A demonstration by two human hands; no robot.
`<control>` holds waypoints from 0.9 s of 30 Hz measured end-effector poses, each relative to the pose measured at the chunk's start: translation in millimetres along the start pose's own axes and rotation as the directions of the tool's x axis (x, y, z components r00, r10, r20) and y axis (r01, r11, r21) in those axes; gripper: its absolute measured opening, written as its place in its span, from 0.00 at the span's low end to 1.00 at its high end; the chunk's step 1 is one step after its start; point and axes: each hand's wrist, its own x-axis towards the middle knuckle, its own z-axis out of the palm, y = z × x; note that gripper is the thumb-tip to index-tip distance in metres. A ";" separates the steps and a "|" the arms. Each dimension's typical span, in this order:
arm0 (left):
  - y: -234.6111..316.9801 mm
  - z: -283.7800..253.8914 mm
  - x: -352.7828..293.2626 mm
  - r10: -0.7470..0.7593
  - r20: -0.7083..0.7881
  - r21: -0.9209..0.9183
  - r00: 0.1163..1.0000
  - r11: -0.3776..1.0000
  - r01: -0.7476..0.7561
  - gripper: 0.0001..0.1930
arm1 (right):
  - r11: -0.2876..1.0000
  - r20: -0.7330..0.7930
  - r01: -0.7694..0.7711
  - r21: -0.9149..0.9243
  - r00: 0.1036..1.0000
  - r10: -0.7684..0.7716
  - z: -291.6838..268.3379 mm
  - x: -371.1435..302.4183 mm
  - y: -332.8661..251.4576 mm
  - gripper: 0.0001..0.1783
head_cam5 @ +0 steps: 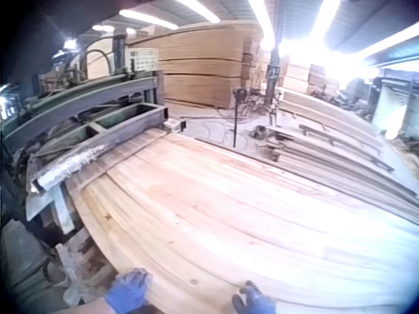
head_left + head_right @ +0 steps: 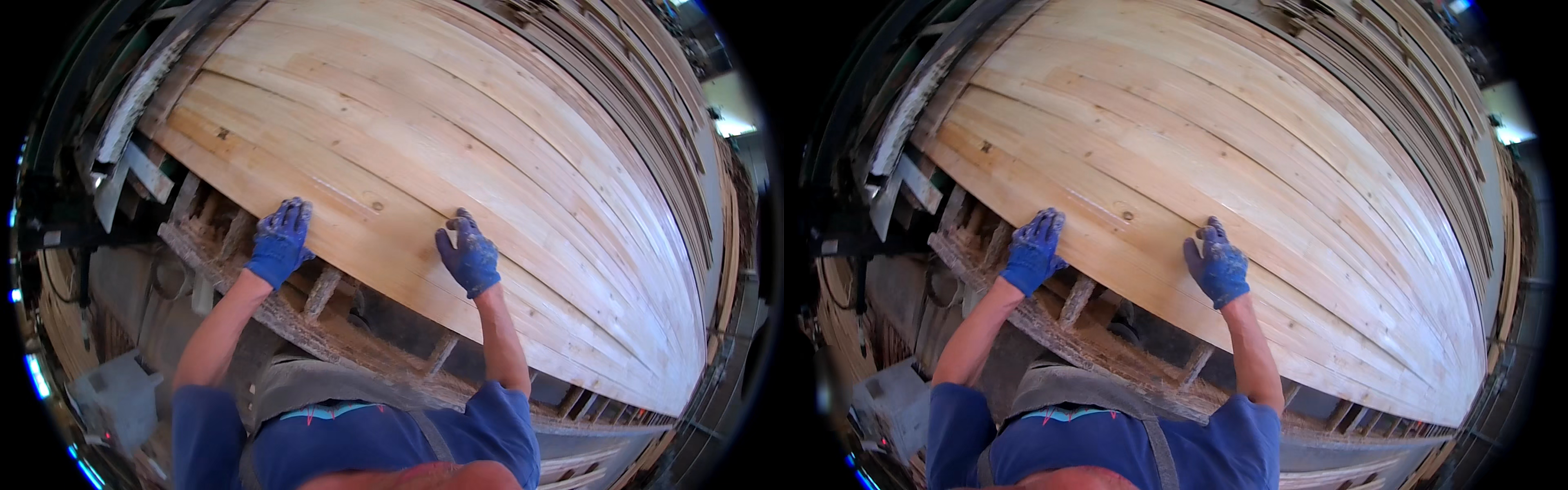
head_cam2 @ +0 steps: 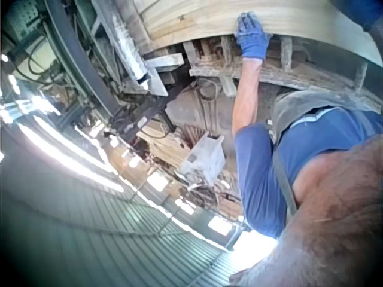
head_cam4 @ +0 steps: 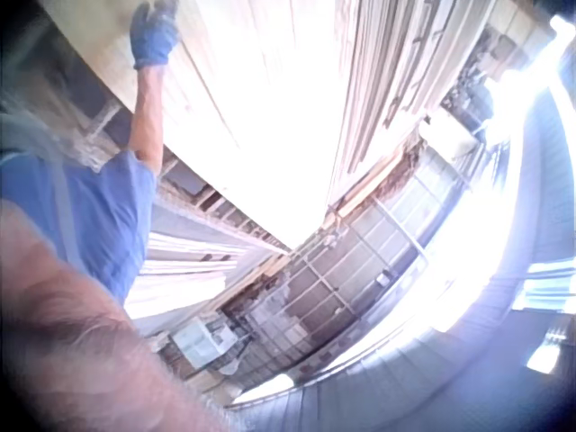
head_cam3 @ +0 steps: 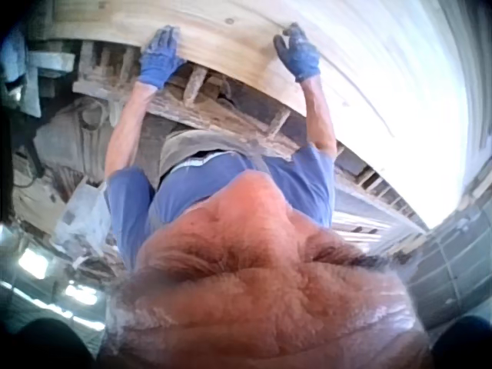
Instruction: The person applies a white substance to long wooden planks using a roller and places them onto a curved wooden frame. The person then uses a tape measure to check the dimensions of the assembled planks.
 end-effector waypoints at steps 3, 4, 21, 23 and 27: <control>-0.6 -0.6 0.7 0.011 -0.014 -0.032 1.000 0.999 -0.011 0.51 | 1.000 0.118 -0.022 0.017 0.993 0.020 -18.1 16.3 -1.8 0.17; 0.2 -2.6 0.2 0.014 -0.023 -0.038 1.000 0.999 -0.015 0.51 | 0.999 0.118 -0.043 0.015 0.992 0.041 -24.0 24.1 0.0 0.17; 2.0 -5.9 1.8 0.014 -0.013 -0.081 1.000 0.997 -0.015 0.53 | 0.984 0.092 -0.173 -0.034 0.980 0.175 -20.8 108.8 66.1 0.19; 0.4 -4.1 2.2 0.020 -0.026 -0.091 0.999 0.996 -0.023 0.53 | 0.981 0.160 -0.181 -0.063 0.969 0.189 -33.5 118.3 64.7 0.22; 1.4 -4.4 3.1 0.008 -0.021 -0.105 1.000 0.994 -0.011 0.52 | 0.982 -0.115 -0.069 -0.178 0.992 0.048 -41.4 160.5 90.7 0.23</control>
